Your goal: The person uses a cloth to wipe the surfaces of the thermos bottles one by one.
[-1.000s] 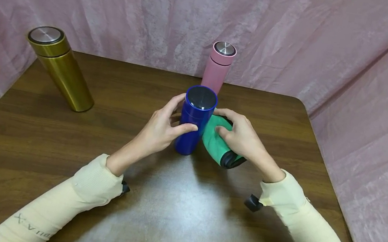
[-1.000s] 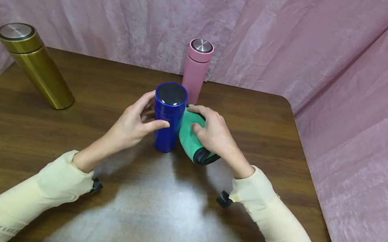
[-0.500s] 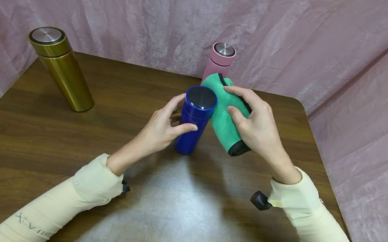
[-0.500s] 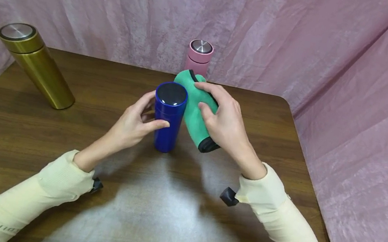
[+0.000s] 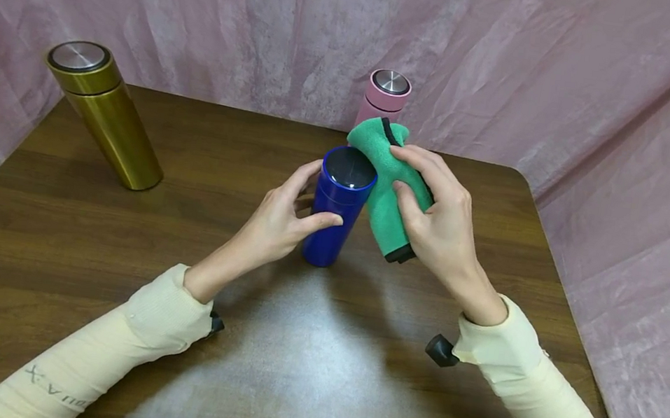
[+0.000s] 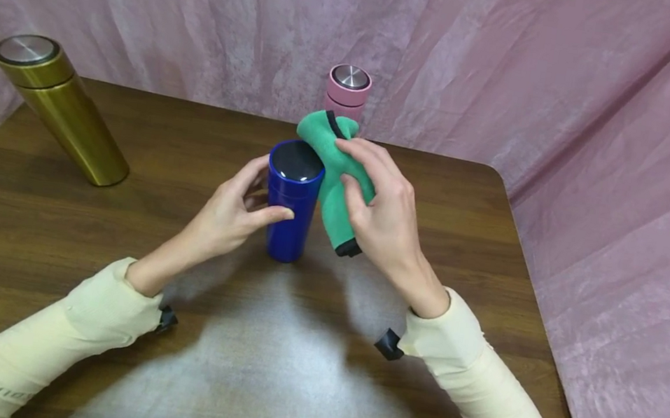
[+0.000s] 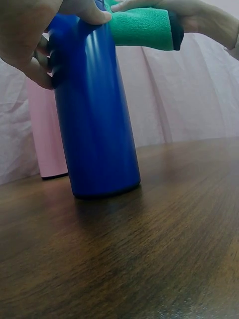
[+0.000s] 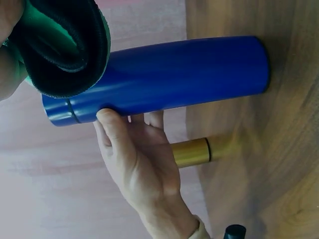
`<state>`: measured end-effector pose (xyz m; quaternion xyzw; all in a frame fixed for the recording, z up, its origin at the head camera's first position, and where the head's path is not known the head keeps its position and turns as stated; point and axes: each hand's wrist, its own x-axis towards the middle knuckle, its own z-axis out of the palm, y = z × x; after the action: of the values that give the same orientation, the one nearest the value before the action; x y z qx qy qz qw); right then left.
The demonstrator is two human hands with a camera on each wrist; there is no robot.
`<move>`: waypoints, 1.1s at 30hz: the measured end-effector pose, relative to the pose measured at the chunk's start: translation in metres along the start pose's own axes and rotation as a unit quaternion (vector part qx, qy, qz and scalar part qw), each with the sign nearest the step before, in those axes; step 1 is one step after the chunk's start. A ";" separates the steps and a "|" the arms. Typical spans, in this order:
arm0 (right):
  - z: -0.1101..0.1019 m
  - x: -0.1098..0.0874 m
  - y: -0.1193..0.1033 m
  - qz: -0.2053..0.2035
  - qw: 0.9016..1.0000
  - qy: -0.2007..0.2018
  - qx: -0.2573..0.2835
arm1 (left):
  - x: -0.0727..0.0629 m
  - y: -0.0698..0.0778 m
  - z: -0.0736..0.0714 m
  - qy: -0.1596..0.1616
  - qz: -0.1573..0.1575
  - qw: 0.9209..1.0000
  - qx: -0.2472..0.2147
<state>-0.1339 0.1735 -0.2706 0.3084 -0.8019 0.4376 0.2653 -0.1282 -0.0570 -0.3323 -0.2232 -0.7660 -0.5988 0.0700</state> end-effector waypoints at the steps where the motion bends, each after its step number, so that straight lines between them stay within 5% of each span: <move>1: 0.001 -0.001 0.001 0.003 1.000 0.001 0.004 | 0.000 0.000 0.000 0.001 -0.001 1.000 0.001; 10: 0.009 -0.010 0.012 0.042 0.999 -0.010 0.025 | 0.000 0.000 -0.001 -0.002 0.000 1.000 0.007; 22: 0.031 -0.041 0.034 0.104 0.991 -0.079 -0.013 | -0.001 0.000 -0.001 -0.002 0.001 1.000 0.009; 33: 0.048 -0.061 0.047 0.162 0.967 -0.184 -0.065 | 0.000 -0.002 0.000 -0.003 0.002 1.000 0.008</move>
<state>-0.1348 0.1682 -0.3616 0.2313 -0.9031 0.3570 0.0580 -0.1285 -0.0573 -0.3340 -0.2258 -0.7708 -0.5916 0.0703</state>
